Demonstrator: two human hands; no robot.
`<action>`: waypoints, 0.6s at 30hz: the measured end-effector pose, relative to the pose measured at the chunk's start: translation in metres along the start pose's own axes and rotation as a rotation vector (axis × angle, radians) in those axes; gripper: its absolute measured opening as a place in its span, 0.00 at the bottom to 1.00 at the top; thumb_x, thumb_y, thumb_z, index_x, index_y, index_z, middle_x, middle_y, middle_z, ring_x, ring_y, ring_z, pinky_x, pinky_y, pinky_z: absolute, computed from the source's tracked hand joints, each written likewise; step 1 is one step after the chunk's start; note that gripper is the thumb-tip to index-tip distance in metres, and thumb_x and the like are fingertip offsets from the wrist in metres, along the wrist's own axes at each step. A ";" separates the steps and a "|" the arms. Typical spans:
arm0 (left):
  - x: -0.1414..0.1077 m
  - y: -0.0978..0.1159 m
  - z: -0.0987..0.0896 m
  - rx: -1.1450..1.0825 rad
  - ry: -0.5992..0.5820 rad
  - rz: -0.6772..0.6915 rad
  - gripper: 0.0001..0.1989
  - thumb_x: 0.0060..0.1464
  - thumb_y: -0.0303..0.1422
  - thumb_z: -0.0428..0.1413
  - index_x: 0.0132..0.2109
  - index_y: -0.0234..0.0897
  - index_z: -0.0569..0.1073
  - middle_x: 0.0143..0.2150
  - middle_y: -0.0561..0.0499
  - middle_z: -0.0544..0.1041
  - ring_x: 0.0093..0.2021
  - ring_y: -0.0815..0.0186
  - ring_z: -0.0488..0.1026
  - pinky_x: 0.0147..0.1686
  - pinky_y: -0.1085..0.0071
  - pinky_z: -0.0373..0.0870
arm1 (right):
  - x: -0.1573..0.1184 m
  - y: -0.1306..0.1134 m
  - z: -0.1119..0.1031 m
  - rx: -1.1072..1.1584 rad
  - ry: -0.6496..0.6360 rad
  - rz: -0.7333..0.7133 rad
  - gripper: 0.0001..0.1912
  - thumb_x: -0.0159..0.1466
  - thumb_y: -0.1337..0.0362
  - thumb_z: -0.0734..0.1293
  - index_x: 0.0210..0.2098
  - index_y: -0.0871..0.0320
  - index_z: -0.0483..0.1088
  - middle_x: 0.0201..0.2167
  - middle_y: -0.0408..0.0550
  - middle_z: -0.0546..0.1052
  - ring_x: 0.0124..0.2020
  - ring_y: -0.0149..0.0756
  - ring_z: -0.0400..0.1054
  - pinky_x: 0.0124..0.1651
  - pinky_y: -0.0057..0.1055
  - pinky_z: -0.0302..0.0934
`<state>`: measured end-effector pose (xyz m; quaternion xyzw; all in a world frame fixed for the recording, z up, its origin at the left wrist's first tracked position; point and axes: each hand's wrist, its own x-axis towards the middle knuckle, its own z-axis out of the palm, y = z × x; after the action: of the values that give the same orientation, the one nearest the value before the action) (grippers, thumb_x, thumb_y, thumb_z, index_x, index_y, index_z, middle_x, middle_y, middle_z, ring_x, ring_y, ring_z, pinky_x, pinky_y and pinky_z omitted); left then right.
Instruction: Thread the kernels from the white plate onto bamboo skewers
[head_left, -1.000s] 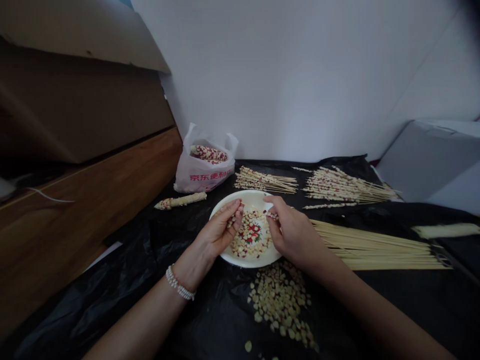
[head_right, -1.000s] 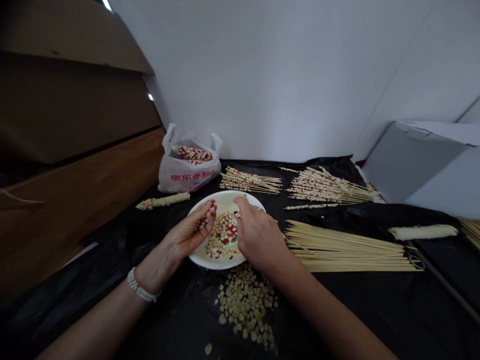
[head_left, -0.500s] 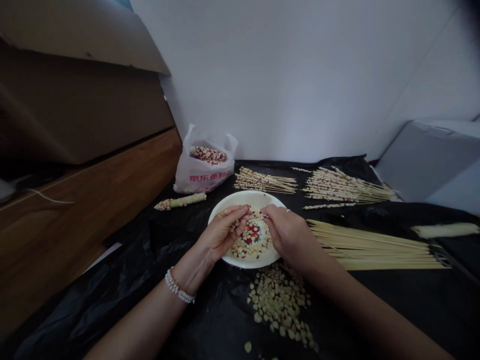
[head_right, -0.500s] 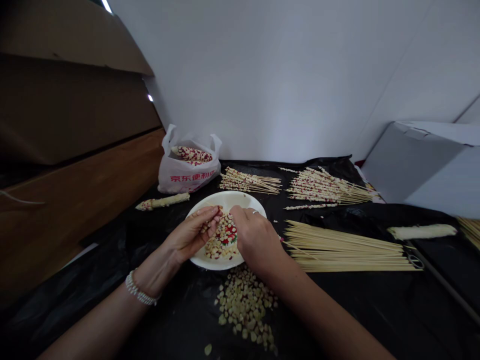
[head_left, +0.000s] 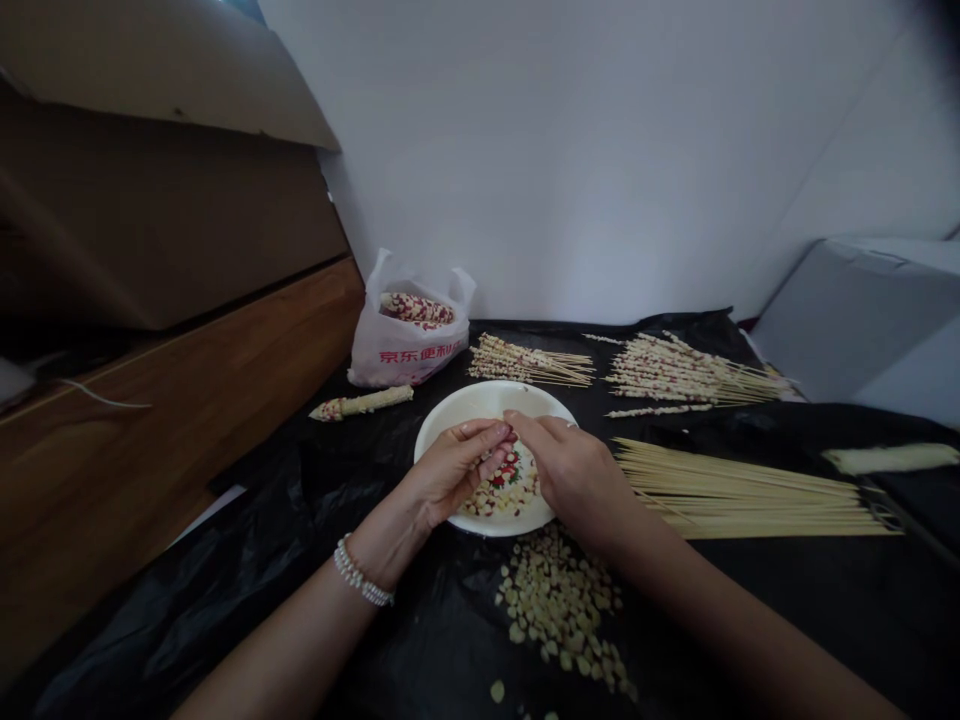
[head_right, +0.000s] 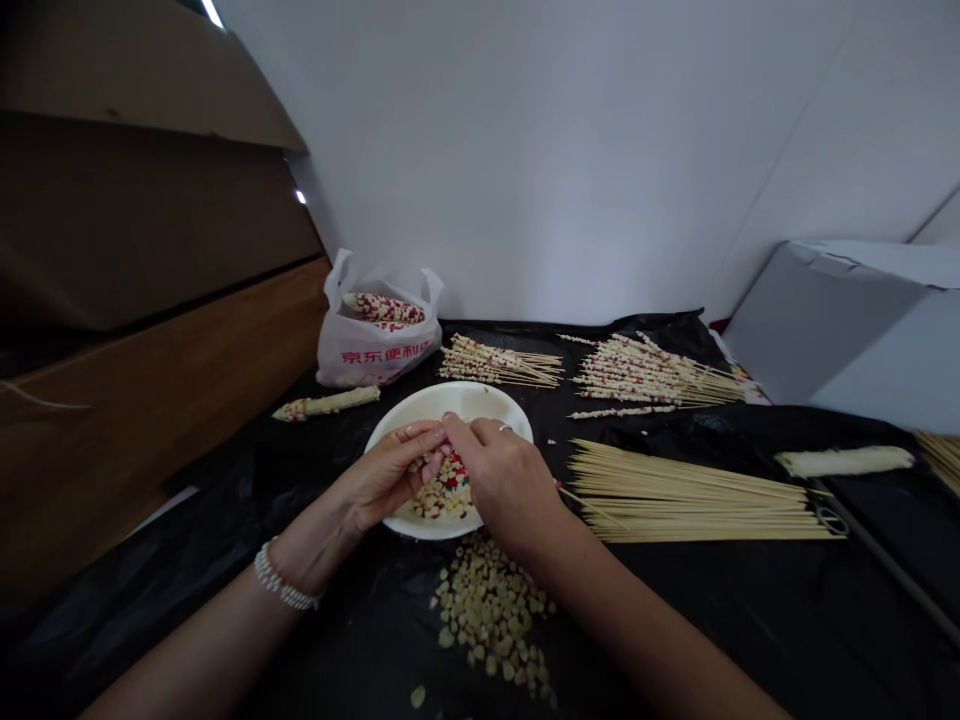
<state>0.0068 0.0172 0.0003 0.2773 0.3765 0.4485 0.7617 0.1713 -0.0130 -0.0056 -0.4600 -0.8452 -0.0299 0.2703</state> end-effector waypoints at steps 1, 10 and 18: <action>0.001 0.000 -0.001 -0.044 0.000 -0.008 0.05 0.51 0.18 0.57 0.35 0.27 0.77 0.30 0.47 0.79 0.27 0.75 0.75 0.31 0.83 0.73 | 0.000 0.001 -0.002 -0.030 -0.007 0.002 0.24 0.63 0.76 0.54 0.57 0.61 0.62 0.41 0.55 0.75 0.41 0.40 0.69 0.40 0.34 0.63; 0.006 0.004 -0.011 -0.258 0.015 -0.038 0.26 0.44 0.07 0.47 0.48 0.27 0.74 0.48 0.39 0.76 0.49 0.63 0.76 0.50 0.72 0.72 | 0.004 0.002 -0.015 -0.278 -0.007 0.048 0.20 0.61 0.74 0.58 0.51 0.59 0.68 0.35 0.50 0.74 0.32 0.37 0.66 0.30 0.31 0.54; 0.008 0.003 -0.009 -0.222 0.081 0.017 0.10 0.54 0.17 0.53 0.41 0.25 0.76 0.38 0.40 0.79 0.39 0.66 0.78 0.41 0.75 0.76 | 0.003 0.003 -0.022 -0.333 0.015 0.053 0.16 0.64 0.71 0.60 0.50 0.58 0.69 0.33 0.48 0.74 0.33 0.38 0.67 0.30 0.31 0.53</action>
<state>0.0002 0.0262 -0.0050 0.1761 0.3527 0.5045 0.7682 0.1821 -0.0151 0.0144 -0.5205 -0.8141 -0.1658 0.1972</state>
